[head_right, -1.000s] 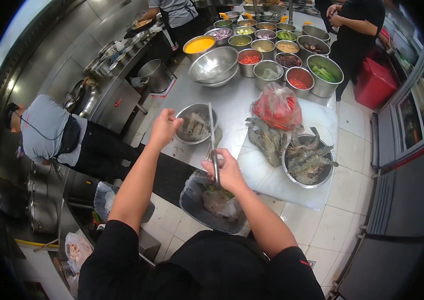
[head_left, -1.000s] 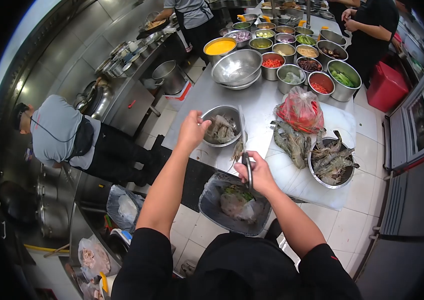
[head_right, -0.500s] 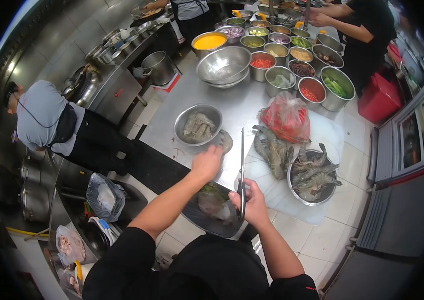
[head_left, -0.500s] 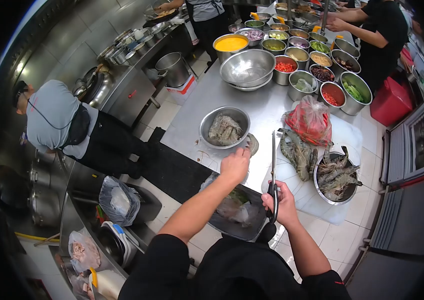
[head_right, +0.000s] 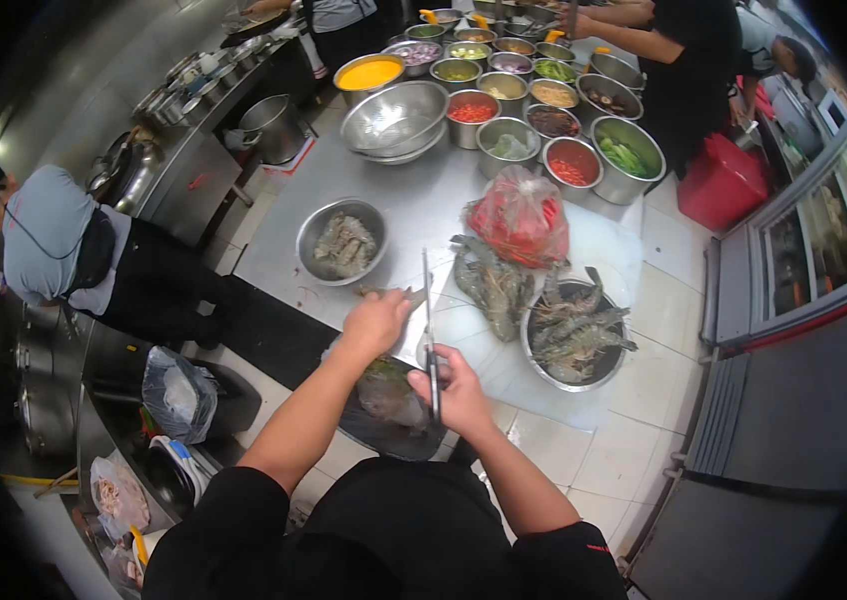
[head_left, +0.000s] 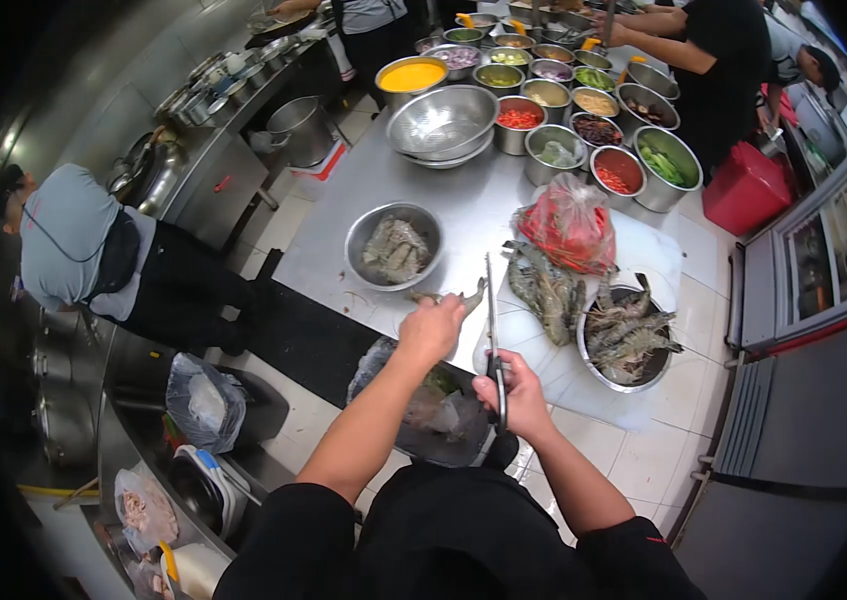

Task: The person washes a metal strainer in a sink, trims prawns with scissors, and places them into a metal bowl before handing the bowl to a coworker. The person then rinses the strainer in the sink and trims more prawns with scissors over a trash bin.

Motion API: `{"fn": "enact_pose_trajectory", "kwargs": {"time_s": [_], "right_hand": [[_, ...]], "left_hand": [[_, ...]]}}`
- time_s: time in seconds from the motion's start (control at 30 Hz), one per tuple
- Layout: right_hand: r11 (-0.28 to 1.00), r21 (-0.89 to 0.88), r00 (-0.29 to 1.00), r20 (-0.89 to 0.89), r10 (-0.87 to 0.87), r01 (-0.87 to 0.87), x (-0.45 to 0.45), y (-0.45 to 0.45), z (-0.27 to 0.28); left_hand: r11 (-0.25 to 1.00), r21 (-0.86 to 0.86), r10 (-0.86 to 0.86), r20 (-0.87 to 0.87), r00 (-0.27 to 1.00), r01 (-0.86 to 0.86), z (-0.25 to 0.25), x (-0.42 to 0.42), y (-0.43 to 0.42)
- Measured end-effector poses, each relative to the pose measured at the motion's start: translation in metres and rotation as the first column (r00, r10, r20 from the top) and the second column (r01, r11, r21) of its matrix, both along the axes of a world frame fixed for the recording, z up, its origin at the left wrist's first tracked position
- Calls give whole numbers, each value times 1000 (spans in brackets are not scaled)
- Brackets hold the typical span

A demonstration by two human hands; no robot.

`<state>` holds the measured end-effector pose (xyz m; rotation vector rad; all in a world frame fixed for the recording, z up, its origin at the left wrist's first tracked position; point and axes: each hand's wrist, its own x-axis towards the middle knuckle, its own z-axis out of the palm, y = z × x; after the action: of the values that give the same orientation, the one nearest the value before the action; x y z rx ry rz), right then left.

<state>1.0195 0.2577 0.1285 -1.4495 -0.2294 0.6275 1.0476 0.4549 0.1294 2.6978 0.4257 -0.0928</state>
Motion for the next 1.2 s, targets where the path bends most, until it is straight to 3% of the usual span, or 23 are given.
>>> {"fn": "enact_pose_trajectory", "kwargs": {"time_s": [0.2, 0.27, 0.33, 0.4, 0.43, 0.47, 0.53, 0.67, 0.77, 0.93, 1.07, 1.2], "right_hand": [[999, -22, 999, 16, 37, -36, -15, -5, -5], [996, -67, 998, 21, 63, -62, -18, -5, -3], [989, -109, 995, 19, 99, -96, -23, -2, -2], [986, -112, 990, 49, 132, -126, -28, -2, 0], [984, -97, 986, 60, 157, -151, -33, -1, -1], [979, -74, 978, 69, 196, -191, -39, 3, -2], [947, -143, 944, 123, 305, -287, -47, 7, -3], [852, -50, 854, -20, 520, -520, -70, 28, -11], [773, 0, 769, -102, 631, -634, -89, 50, -38], [711, 46, 700, -142, 700, -702, -102, 85, -32], [760, 51, 754, -101, 649, -648, -107, 107, -26], [842, -44, 810, -306, 501, -538, -113, 121, -20]], "left_hand": [[976, 105, 201, -121, 972, -189, 0, -41, 19], [970, 44, 243, -72, 967, -241, 3, -53, 23], [977, -29, 213, 133, 968, -211, -9, -69, 33], [960, -169, 256, 224, 940, -222, -15, -91, 51], [823, -448, 396, 11, 918, -349, -12, -105, 60], [592, -692, 482, -106, 870, -413, -10, -121, 70], [-39, -917, 546, -353, 760, -397, -4, -161, 92], [-194, -961, 584, -274, 764, -196, 20, -208, 106], [-199, -956, 575, -291, 765, -214, 19, -209, 111], [25, -945, 571, -254, 780, -326, 22, -216, 97], [124, -923, 519, -252, 817, -364, 20, -227, 95], [203, -910, 484, -228, 845, -361, 15, -234, 104]]}}
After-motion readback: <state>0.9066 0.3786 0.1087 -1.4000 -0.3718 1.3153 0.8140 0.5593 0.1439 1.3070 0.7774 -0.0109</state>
